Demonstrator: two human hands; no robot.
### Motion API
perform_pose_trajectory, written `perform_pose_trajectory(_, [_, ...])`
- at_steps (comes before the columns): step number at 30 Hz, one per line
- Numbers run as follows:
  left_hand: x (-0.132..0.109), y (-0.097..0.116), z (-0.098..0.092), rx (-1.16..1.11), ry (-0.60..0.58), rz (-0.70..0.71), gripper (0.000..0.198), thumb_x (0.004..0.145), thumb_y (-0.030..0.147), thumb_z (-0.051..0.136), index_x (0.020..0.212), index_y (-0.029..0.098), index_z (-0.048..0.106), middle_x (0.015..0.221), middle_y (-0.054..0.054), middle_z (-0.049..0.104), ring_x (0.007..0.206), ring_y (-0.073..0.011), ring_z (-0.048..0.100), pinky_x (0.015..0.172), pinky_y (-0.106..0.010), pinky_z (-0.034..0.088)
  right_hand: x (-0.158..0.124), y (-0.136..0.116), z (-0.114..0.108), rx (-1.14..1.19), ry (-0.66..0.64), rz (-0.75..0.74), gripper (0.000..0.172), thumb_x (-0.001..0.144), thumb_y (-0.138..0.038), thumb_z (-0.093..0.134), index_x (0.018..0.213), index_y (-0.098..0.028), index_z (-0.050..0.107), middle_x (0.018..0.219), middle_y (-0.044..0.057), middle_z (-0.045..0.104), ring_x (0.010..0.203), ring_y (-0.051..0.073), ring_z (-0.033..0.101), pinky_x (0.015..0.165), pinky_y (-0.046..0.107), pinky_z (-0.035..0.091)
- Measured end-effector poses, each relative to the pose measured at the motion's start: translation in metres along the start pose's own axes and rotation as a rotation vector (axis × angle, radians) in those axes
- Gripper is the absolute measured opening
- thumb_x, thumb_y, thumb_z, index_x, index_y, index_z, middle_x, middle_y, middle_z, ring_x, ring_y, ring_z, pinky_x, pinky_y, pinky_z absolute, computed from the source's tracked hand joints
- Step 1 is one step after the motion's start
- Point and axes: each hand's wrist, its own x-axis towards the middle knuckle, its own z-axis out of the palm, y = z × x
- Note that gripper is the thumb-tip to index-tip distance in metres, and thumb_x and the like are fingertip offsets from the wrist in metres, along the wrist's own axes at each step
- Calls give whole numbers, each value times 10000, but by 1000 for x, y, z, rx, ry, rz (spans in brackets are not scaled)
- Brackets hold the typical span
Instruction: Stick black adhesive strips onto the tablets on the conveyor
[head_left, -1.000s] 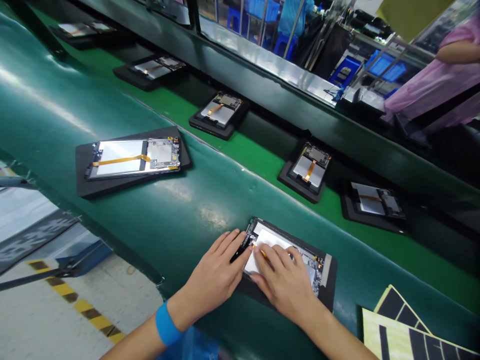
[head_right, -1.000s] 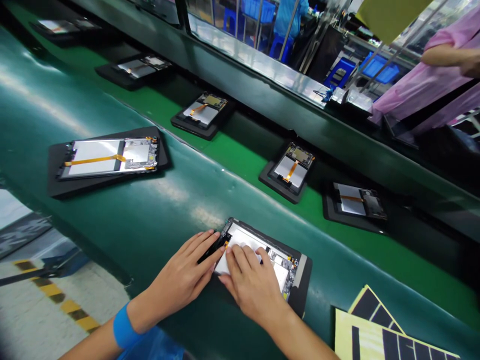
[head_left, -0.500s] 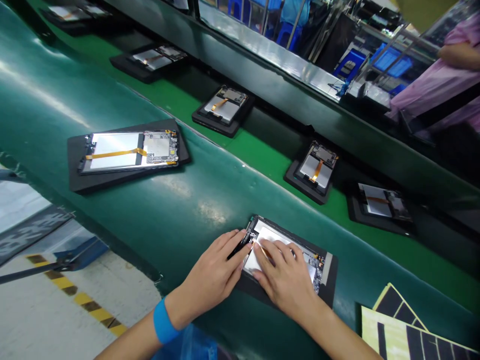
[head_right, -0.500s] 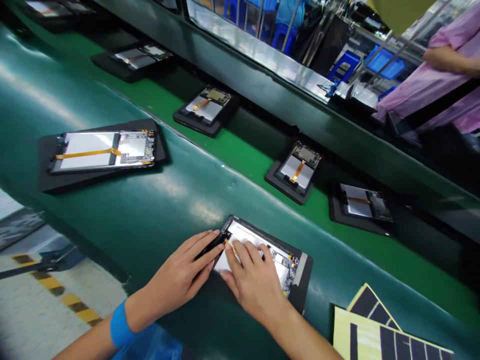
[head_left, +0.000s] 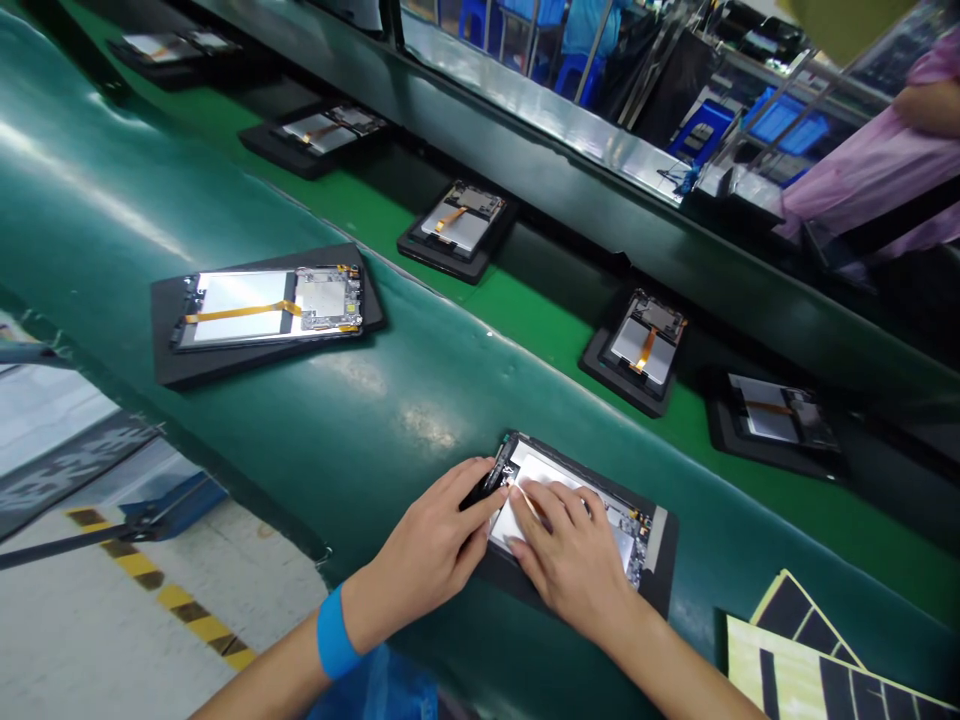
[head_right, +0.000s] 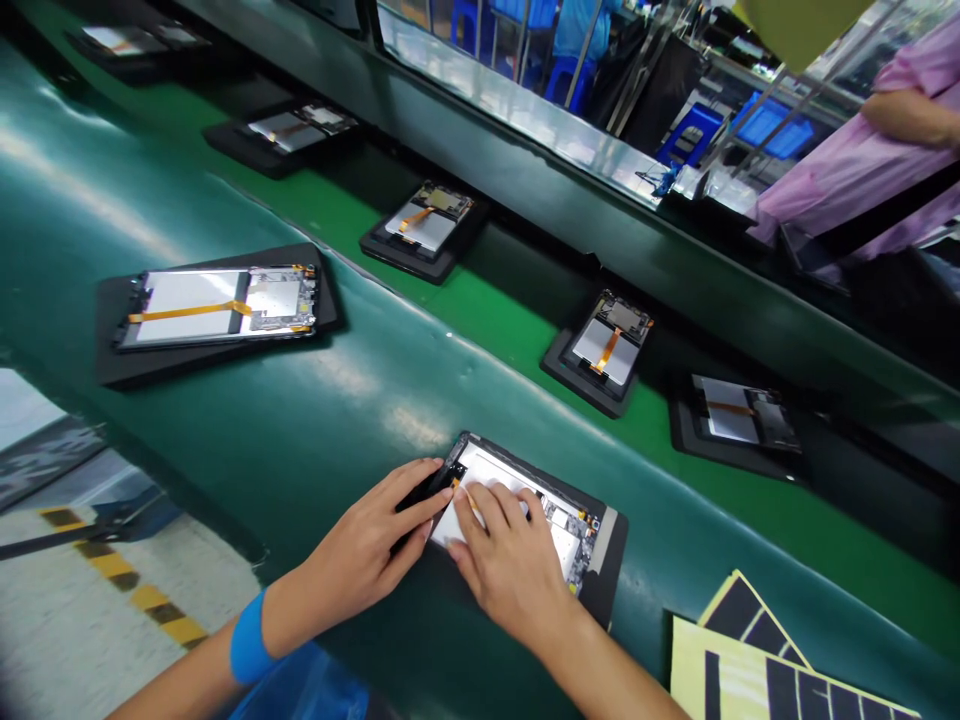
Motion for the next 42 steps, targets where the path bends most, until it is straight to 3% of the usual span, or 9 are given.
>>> perform_pose_trajectory(10, [0, 6, 2, -107, 21, -82, 443, 954, 87, 488, 1346, 253, 610, 1457, -138, 517, 1340, -265, 542, 1081, -447, 537, -3, 0, 2, 39, 25, 26, 347, 1026, -314, 486, 1318, -184, 621, 1275, 98, 685, 1143, 268, 543, 988, 438, 330])
perform_pose_trajectory(19, [2, 11, 6, -29, 21, -98, 447, 911, 70, 489, 1305, 224, 632, 1406, -148, 540, 1307, -283, 556, 1067, -469, 549, -2, 1, 1, 56, 39, 13, 343, 1010, -279, 494, 1311, -176, 623, 1273, 118, 676, 1153, 270, 542, 981, 436, 345])
perform_pose_trajectory(25, [4, 11, -1, -78, 29, -108, 473, 914, 73, 493, 1325, 247, 648, 1413, -137, 570, 1304, -285, 574, 1074, -483, 545, 2, 1, -3, 42, 64, 22, 347, 996, -279, 507, 1314, -191, 615, 1245, 117, 685, 1126, 264, 564, 971, 432, 357])
perform_pose_trajectory(28, [1, 6, -13, -313, 50, -188, 459, 960, 142, 523, 1382, 299, 616, 1466, -112, 560, 1345, -284, 561, 1118, -497, 502, 2, 2, -8, 67, 102, 40, 341, 994, -262, 520, 1320, -201, 599, 1228, 111, 693, 1109, 260, 586, 981, 443, 361])
perform_pose_trajectory(33, [-2, 5, -28, -1125, 120, -343, 552, 994, 259, 590, 1523, 339, 453, 1393, -122, 643, 1254, -284, 643, 1084, -499, 529, 9, -1, -22, 225, 201, 93, 299, 997, -220, 538, 1290, -215, 594, 1182, 103, 695, 1072, 251, 620, 949, 445, 398])
perform_pose_trajectory(35, [-2, 9, -29, -1336, 146, -351, 574, 988, 291, 610, 1530, 364, 434, 1373, -111, 661, 1253, -292, 645, 1094, -525, 510, 14, -3, -27, 337, 213, 126, 248, 999, -213, 543, 1234, -229, 619, 1143, 87, 699, 1030, 232, 635, 919, 424, 418])
perform_pose_trajectory(39, [-1, 16, -23, -1450, 229, -365, 577, 978, 313, 630, 1517, 394, 442, 1388, -74, 659, 1361, -283, 557, 1221, -593, 313, 25, -10, -30, 544, 229, 196, 154, 991, -220, 578, 1112, -251, 667, 1055, 50, 714, 978, 204, 651, 888, 381, 455])
perform_pose_trajectory(42, [0, 21, -18, -1455, 290, -374, 519, 1014, 338, 574, 1513, 401, 443, 1378, -63, 666, 1373, -266, 545, 1235, -619, 253, 33, -17, -27, 695, 218, 275, 117, 981, -245, 602, 1054, -256, 693, 1026, 41, 717, 941, 191, 654, 854, 354, 486])
